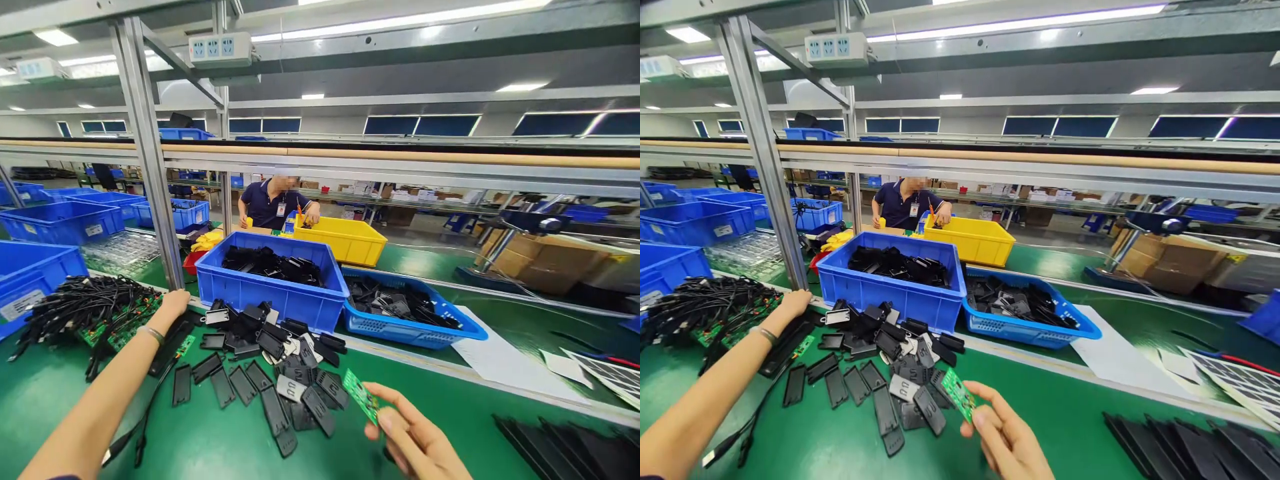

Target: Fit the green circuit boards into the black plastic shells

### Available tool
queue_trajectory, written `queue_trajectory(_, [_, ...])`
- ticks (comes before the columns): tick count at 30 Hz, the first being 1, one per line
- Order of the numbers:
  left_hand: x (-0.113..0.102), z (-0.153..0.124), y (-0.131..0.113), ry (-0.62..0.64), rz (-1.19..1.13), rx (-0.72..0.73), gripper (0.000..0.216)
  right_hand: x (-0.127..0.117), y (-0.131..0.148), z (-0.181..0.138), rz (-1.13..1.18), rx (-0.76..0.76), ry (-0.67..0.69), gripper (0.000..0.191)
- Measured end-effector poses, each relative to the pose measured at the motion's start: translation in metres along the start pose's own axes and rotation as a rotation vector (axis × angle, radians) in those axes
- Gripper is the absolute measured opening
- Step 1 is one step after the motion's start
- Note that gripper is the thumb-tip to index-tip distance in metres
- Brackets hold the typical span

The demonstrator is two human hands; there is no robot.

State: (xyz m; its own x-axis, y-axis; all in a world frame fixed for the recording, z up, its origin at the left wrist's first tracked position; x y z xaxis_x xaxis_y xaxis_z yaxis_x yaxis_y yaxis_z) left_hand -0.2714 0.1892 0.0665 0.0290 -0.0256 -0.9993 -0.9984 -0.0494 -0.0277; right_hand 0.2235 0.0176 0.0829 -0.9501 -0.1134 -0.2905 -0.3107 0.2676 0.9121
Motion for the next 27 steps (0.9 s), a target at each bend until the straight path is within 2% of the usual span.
queue_trajectory(4, [-0.019, -0.021, -0.004, -0.164, 0.016, 0.034, 0.032, -0.001, -0.016, 0.012, -0.312, -0.248, -0.219, 0.039])
queue_trajectory(6, [-0.025, -0.040, -0.028, -0.306, -0.035, 0.068, 0.037, 0.003, -0.022, 0.018, -0.403, -0.339, -0.298, 0.033])
queue_trajectory(7, [-0.025, -0.052, -0.047, -0.362, -0.086, 0.089, 0.042, 0.006, -0.025, 0.021, -0.425, -0.388, -0.338, 0.032])
queue_trajectory(8, [-0.021, -0.067, -0.070, -0.481, -0.349, 0.123, 0.044, 0.009, -0.027, 0.023, -0.435, -0.436, -0.374, 0.031])
queue_trajectory(9, [-0.013, -0.082, -0.096, -0.501, -0.676, 0.163, 0.046, 0.012, -0.029, 0.025, -0.434, -0.474, -0.395, 0.031])
queue_trajectory(10, [0.000, -0.098, -0.125, -0.411, -1.017, 0.188, 0.049, 0.016, -0.032, 0.026, -0.425, -0.499, -0.398, 0.031])
queue_trajectory(11, [0.014, -0.114, -0.156, -0.250, -1.336, 0.204, 0.053, 0.019, -0.035, 0.027, -0.409, -0.508, -0.382, 0.031])
queue_trajectory(12, [0.029, -0.130, -0.184, -0.066, -1.587, 0.197, 0.055, 0.021, -0.037, 0.028, -0.389, -0.502, -0.356, 0.030])
queue_trajectory(13, [0.044, -0.145, -0.209, 0.178, -1.750, 0.187, 0.057, 0.023, -0.040, 0.028, -0.361, -0.484, -0.330, 0.029])
queue_trajectory(14, [0.055, -0.159, -0.228, 0.432, -1.815, 0.215, 0.059, 0.022, -0.043, 0.028, -0.324, -0.451, -0.304, 0.029])
queue_trajectory(16, [0.068, -0.177, -0.248, 0.788, -1.715, 0.393, 0.049, 0.021, -0.049, 0.026, -0.225, -0.337, -0.180, 0.029])
queue_trajectory(17, [0.070, -0.180, -0.249, 0.890, -1.616, 0.484, 0.043, 0.022, -0.052, 0.026, -0.171, -0.268, -0.059, 0.030])
queue_trajectory(19, [0.068, -0.174, -0.241, 0.960, -1.457, 0.597, 0.035, 0.027, -0.057, 0.026, -0.081, -0.152, 0.249, 0.032])
queue_trajectory(21, [0.064, -0.157, -0.230, 0.927, -1.445, 0.565, 0.035, 0.037, -0.059, 0.030, -0.049, -0.087, 0.490, 0.033])
queue_trajectory(22, [0.061, -0.147, -0.225, 0.869, -1.498, 0.499, 0.037, 0.041, -0.059, 0.034, -0.051, -0.071, 0.532, 0.032])
queue_trajectory(24, [0.060, -0.132, -0.222, 0.685, -1.643, 0.337, 0.038, 0.048, -0.057, 0.046, -0.052, -0.061, 0.471, 0.032])
queue_trajectory(27, [0.063, -0.127, -0.230, 0.433, -1.805, 0.180, 0.040, 0.053, -0.047, 0.060, -0.002, -0.112, 0.244, 0.035])
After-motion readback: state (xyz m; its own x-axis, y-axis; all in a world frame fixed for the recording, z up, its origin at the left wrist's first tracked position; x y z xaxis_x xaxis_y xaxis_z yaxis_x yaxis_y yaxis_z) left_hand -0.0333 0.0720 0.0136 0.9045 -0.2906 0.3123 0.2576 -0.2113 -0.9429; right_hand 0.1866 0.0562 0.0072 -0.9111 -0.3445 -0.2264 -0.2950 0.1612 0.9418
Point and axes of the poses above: each hand's wrist, its own z-axis towards the middle knuckle, its own x-axis out of the palm, y = z × x, the point moved 2 cm from there along z, towards the middle knuckle, and after that the axes turned 14 degrees about x, right-handed, at the moved point
